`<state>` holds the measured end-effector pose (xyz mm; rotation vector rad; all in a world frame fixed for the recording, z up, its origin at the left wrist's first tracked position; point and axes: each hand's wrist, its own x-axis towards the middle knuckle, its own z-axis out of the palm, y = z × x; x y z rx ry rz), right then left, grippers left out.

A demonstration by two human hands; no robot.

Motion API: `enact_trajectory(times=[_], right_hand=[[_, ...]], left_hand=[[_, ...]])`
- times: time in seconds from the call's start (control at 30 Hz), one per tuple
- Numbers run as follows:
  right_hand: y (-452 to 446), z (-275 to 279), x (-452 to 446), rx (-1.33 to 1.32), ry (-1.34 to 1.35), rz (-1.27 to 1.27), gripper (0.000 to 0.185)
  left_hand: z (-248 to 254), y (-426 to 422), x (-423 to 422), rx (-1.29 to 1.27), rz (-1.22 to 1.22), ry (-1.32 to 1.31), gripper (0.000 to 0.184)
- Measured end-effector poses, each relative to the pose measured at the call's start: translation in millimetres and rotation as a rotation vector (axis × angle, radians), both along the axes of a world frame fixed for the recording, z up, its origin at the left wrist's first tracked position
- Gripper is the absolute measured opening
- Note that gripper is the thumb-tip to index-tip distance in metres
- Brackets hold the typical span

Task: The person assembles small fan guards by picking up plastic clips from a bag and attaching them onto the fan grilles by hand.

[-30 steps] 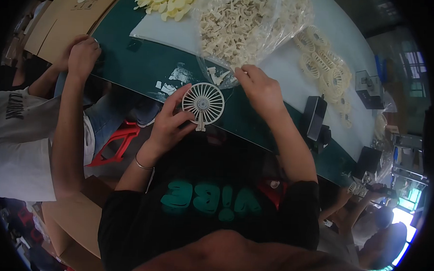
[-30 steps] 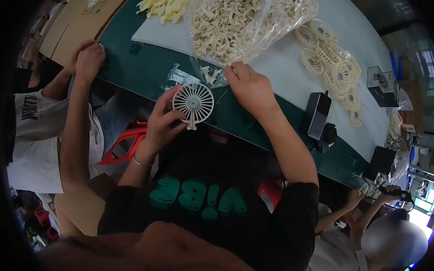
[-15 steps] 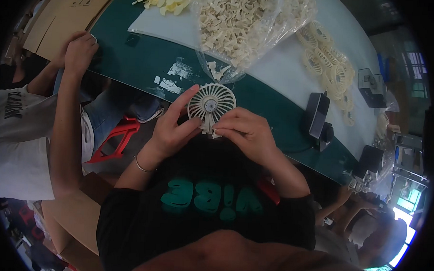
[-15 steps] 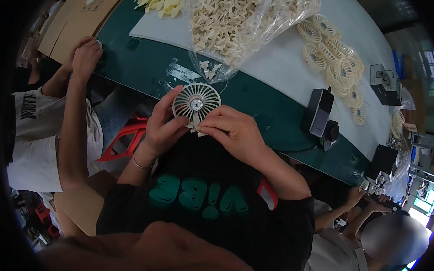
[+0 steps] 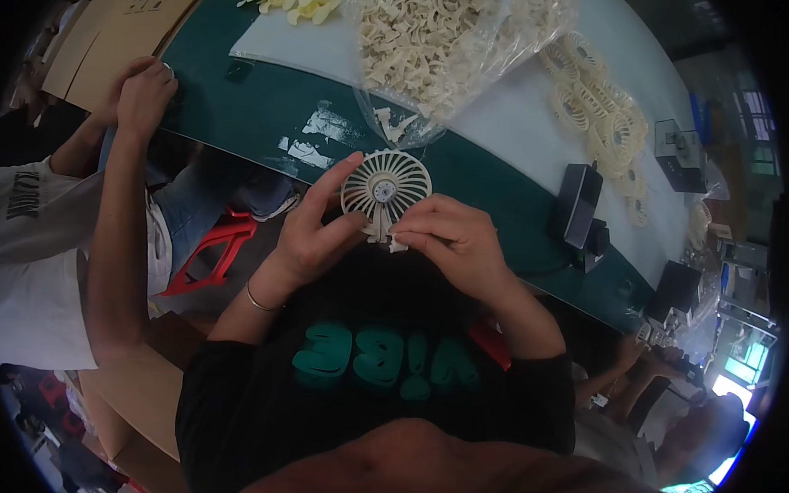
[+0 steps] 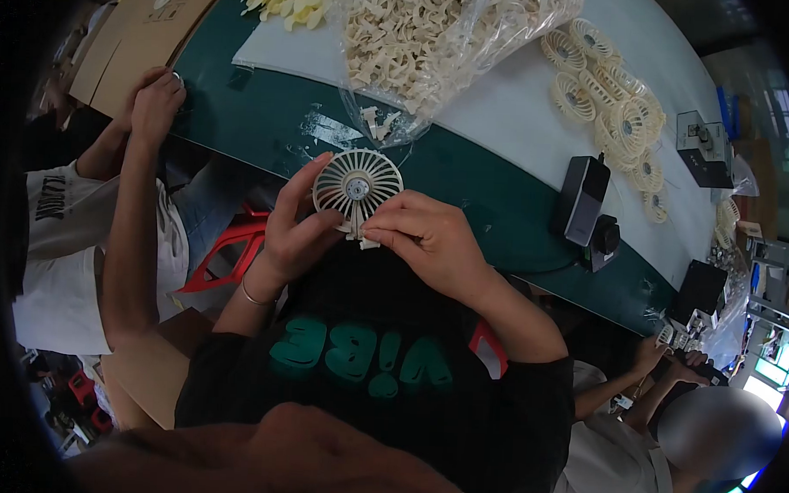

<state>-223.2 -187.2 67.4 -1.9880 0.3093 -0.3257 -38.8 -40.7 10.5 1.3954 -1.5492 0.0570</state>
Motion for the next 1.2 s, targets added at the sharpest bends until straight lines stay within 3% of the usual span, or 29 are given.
enact_trajectory(times=[0.73,1.0,1.2], right_hand=[[8.8,0.4,5.5,-0.016,0.111,-0.033,0.011],[29.2,-5.1,5.5,-0.376,-0.11,-0.126,0.012],[25.5,-13.6,6.1,-0.467,-0.206,-0.089,0.018]], left_hand=[[-2.1,0.1,-1.9,-0.012,-0.048,0.008,0.025],[-0.5,-0.1,-2.6,-0.026,-0.071,0.09,0.027],[-1.1,-0.4,-0.7,0.005,-0.101,0.187,0.028]])
